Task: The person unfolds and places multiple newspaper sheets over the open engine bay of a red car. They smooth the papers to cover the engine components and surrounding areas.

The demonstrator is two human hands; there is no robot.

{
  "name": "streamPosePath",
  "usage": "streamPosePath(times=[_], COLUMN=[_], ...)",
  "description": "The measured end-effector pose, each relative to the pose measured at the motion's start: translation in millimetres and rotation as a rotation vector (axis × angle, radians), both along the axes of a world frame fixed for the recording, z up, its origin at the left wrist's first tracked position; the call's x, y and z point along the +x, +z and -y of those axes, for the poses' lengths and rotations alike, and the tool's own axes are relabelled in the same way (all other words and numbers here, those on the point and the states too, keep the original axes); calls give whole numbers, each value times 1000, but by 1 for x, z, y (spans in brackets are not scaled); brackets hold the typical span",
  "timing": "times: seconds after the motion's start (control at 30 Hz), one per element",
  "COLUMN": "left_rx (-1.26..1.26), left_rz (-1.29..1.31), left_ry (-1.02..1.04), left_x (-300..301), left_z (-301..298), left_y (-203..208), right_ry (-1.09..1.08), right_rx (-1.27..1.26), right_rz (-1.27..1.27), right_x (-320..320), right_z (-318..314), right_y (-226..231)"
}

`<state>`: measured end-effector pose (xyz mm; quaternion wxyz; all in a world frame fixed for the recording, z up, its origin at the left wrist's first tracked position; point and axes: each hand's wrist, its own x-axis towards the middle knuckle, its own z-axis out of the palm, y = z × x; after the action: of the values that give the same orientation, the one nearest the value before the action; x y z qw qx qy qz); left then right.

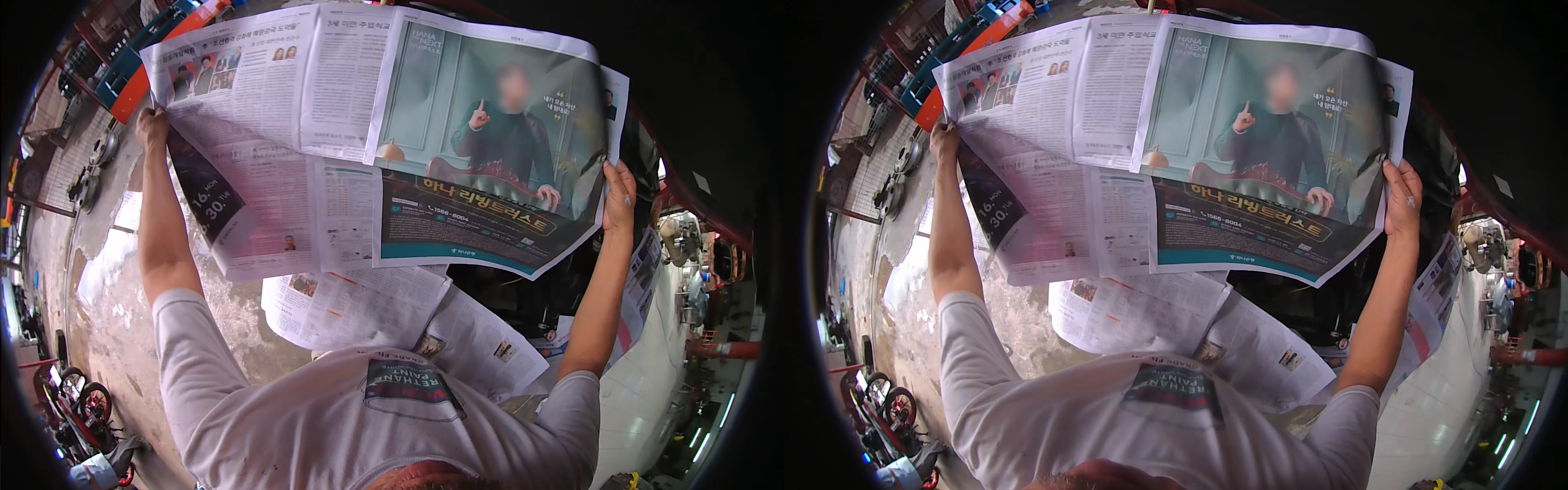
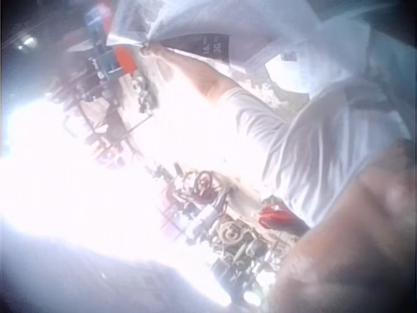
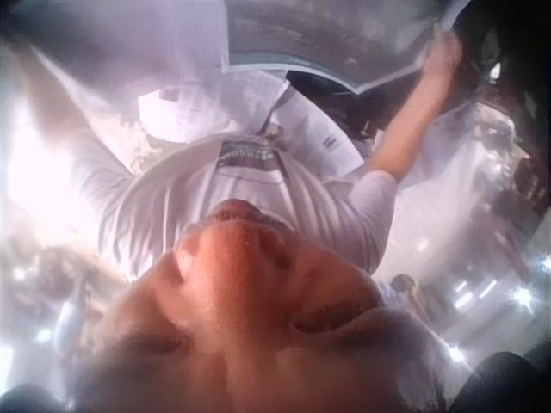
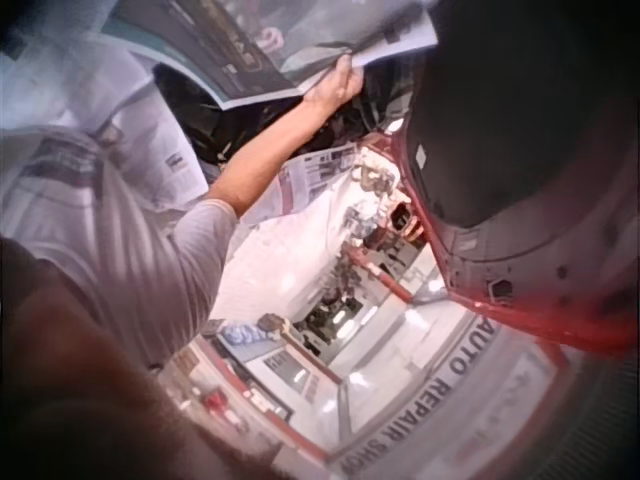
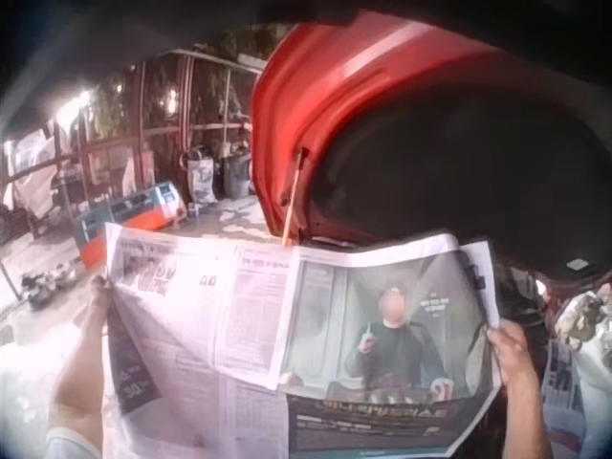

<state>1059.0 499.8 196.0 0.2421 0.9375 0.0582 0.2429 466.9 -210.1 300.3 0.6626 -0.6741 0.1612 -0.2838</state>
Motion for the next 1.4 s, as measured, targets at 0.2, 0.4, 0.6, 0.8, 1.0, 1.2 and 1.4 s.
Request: streamPosePath(times=[0.2, 0.4, 0.6, 0.8, 1.0, 1.2, 1.4], left_rx=[124, 223, 258, -728, -646, -1178, -1073], left_rz=[754, -166, 73, 10, 272, -203, -367], left_ry=[-627, -974, -978, -896, -709, -594, -1152], left_x=[-143, -334, -307, -228, -82, -12, 4], left_z=[177, 274, 281, 198, 70, 192, 341], left_y=[-1, -77, -116, -114, -118, -105, -102], right_ry=[-107, -196, -502, -526, -396, -215, 217], right_rx=[51, -170, -347, -380, -264, -539, -999], right_rz=[-136, -178, -286, -321, -608, -593, -676], right_x=[14, -9, -179, -244, -212, -78, 95], right_z=[-12, 3, 115, 54, -1, -72, -85], right_y=[-64, -85, -62, -16, 2, 35, 25])
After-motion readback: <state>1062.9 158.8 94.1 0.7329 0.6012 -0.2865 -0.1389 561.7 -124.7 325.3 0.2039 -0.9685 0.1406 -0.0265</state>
